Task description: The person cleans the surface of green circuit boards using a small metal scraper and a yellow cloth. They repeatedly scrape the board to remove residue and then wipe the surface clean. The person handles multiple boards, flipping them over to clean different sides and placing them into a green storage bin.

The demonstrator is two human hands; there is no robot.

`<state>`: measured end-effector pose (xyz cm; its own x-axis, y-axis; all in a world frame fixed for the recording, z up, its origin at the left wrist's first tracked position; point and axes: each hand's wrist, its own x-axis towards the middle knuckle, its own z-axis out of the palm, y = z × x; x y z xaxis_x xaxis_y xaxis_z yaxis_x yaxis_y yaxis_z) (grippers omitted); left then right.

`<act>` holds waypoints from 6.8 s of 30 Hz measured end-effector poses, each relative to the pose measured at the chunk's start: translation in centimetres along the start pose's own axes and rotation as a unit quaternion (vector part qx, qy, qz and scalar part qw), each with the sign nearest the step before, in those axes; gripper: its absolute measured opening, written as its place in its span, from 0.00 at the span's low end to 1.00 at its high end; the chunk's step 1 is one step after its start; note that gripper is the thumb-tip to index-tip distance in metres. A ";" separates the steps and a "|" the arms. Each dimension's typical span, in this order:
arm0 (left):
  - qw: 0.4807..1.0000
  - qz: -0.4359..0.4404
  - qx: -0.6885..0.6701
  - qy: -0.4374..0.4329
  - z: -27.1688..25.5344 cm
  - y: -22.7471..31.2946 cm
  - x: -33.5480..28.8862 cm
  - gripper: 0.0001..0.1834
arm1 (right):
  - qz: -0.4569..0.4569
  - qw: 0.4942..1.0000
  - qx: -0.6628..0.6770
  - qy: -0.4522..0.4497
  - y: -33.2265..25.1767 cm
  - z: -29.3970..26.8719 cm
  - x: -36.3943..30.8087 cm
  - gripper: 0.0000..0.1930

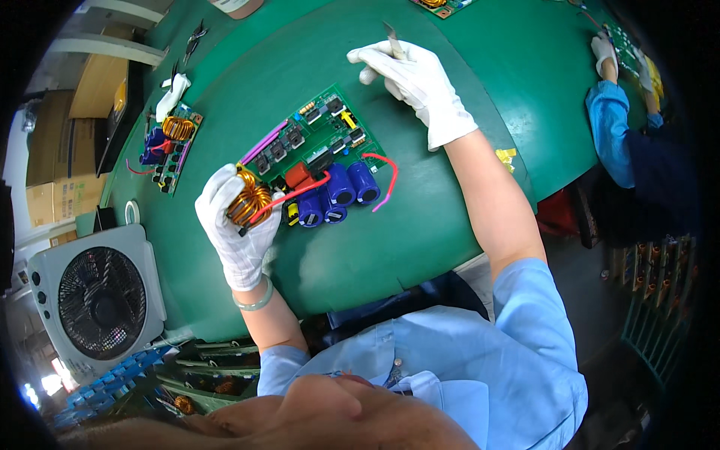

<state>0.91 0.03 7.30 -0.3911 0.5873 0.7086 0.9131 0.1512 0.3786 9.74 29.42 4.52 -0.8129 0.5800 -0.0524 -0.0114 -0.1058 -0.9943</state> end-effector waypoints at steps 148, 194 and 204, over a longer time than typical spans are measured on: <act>0.814 -0.403 -0.299 -0.293 0.6 -0.2 -1.7 0.33 | -0.085 0.811 -0.447 -0.369 0.6 -1.7 -1.6 0.24; 0.924 -0.201 -0.181 -0.269 0.6 -1.3 -1.6 0.28 | -0.009 0.834 -0.343 -0.432 0.1 -2.3 -1.1 0.21; 0.931 -0.184 -0.161 -0.272 0.5 -1.3 -1.8 0.29 | -0.152 0.836 -0.343 -0.401 0.3 1.8 -2.4 0.21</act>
<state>0.53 -0.83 5.24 -0.4741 0.8718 0.1235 0.6136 0.2266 0.7564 10.64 26.49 4.48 -0.9649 -0.2620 0.0174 -0.1758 0.5952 -0.7841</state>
